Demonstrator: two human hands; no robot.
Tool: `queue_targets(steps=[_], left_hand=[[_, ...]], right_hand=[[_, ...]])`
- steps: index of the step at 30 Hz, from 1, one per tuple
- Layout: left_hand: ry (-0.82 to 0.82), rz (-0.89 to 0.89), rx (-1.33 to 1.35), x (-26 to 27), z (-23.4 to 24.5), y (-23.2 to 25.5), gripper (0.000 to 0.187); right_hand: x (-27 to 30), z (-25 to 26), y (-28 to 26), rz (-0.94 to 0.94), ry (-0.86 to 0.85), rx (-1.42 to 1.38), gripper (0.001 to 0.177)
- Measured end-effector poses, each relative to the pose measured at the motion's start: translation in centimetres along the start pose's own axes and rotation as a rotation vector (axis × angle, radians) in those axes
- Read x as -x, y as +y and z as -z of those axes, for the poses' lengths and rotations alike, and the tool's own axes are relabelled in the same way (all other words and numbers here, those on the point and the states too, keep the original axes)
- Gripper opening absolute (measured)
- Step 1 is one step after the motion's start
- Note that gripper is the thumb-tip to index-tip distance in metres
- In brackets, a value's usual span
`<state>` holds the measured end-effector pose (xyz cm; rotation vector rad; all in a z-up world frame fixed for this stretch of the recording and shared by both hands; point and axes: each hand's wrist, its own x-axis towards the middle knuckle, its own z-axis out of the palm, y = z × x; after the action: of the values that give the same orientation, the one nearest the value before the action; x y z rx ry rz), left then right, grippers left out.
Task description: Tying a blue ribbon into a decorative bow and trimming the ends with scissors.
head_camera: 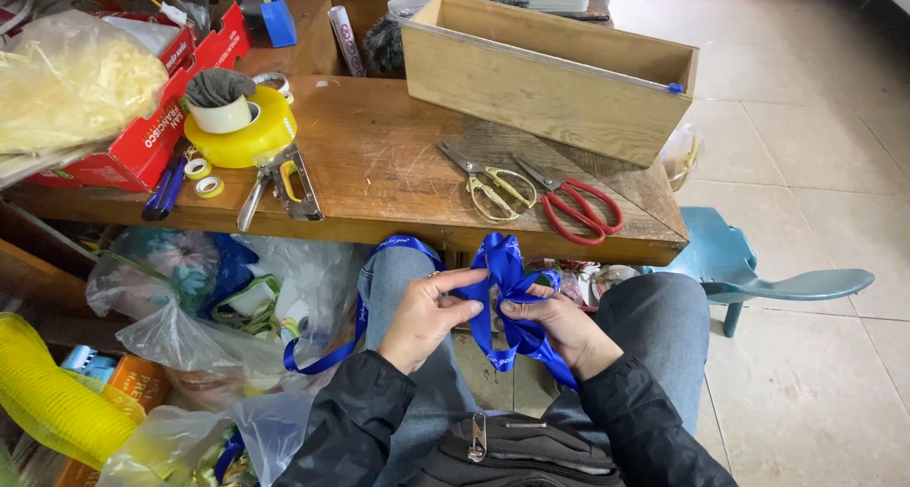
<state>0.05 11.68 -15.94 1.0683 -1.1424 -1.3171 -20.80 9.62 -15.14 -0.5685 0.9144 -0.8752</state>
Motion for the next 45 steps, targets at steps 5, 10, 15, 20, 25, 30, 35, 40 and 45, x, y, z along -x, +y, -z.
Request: queue_targets(steps=[5,10,15,20,25,30,35,40,45], left_hand=[[-0.078,0.032,0.103,0.0,0.2,-1.3,0.055],[-0.099,0.029,0.063,0.4,-0.3,-1.2,0.054],[-0.121,0.038,0.034,0.7,-0.7,-0.7,0.054],[-0.129,0.031,-0.024,0.7,-0.8,-0.4,0.053],[-0.136,0.039,-0.050,0.9,-0.9,-0.1,0.054],[-0.137,0.030,-0.082,0.8,-0.9,-0.6,0.056],[-0.127,-0.042,-0.230,-0.3,-0.3,-3.3,0.061],[0.010,-0.133,-0.156,-0.2,0.0,-3.8,0.073],[0.238,-0.115,0.127,1.1,0.7,-0.3,0.074]], right_hand=[[0.2,-0.3,-0.1,-0.043,0.010,-0.011,0.025],[-0.6,0.3,0.3,-0.063,0.006,-0.033,0.027],[-1.2,1.0,0.9,-0.060,0.024,-0.049,0.030],[-1.0,1.0,1.1,-0.054,0.000,-0.030,0.025],[-0.9,0.8,1.2,-0.046,-0.003,-0.026,0.023],[-0.8,0.7,1.3,-0.041,0.019,-0.006,0.024],[-1.7,1.1,2.1,0.010,0.028,0.007,0.024],[-0.6,1.1,1.7,0.178,0.035,0.376,0.031],[-1.6,4.6,0.4,0.494,0.127,1.414,0.051]])
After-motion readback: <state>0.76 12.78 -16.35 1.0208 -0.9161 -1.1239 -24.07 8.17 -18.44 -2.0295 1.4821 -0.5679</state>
